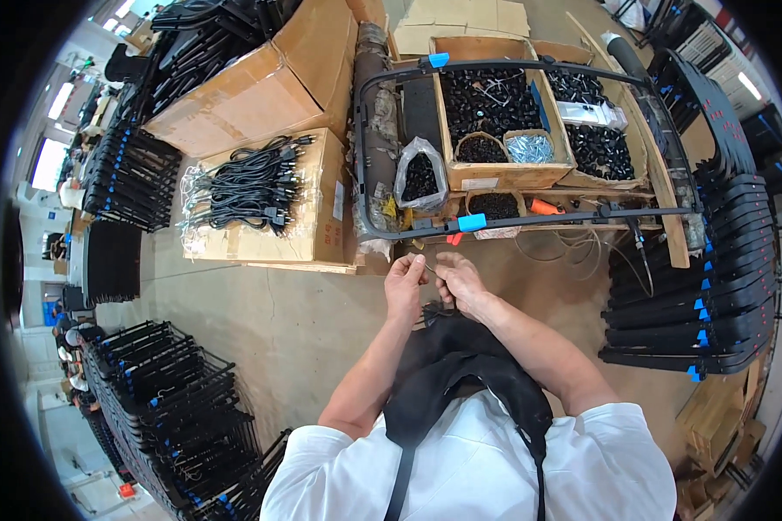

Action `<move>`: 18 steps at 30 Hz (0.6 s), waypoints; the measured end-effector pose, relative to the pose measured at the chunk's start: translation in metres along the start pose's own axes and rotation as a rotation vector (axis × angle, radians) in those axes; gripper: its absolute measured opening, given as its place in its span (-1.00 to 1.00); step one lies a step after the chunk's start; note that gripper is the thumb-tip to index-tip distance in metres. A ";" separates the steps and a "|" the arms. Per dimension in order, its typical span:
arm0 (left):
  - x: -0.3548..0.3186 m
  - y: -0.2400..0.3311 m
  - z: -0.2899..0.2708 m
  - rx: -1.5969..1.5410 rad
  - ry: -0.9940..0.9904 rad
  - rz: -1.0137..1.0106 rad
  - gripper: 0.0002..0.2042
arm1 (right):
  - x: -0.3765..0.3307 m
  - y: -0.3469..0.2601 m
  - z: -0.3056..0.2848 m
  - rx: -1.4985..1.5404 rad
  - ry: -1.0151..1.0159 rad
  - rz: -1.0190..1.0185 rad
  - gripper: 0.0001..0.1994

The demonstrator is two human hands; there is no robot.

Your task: Assembling components of metal frames by connecting bars, attaching plastic housing, and securing parts with a power screwdriver.

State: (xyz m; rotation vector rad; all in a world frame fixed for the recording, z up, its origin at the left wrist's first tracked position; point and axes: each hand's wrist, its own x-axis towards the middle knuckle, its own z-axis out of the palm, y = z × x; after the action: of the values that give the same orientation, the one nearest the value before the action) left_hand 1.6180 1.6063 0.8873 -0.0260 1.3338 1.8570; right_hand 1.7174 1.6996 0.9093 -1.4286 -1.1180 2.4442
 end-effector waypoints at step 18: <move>0.040 0.024 -0.026 0.571 -0.041 0.068 -0.73 | 0.022 0.008 0.032 0.092 0.002 -0.088 -0.77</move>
State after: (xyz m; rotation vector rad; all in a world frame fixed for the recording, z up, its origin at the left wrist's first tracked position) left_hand 1.5662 1.6078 0.8765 0.3552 1.8048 1.4593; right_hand 1.6823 1.6857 0.8977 -1.3269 -1.0300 2.3996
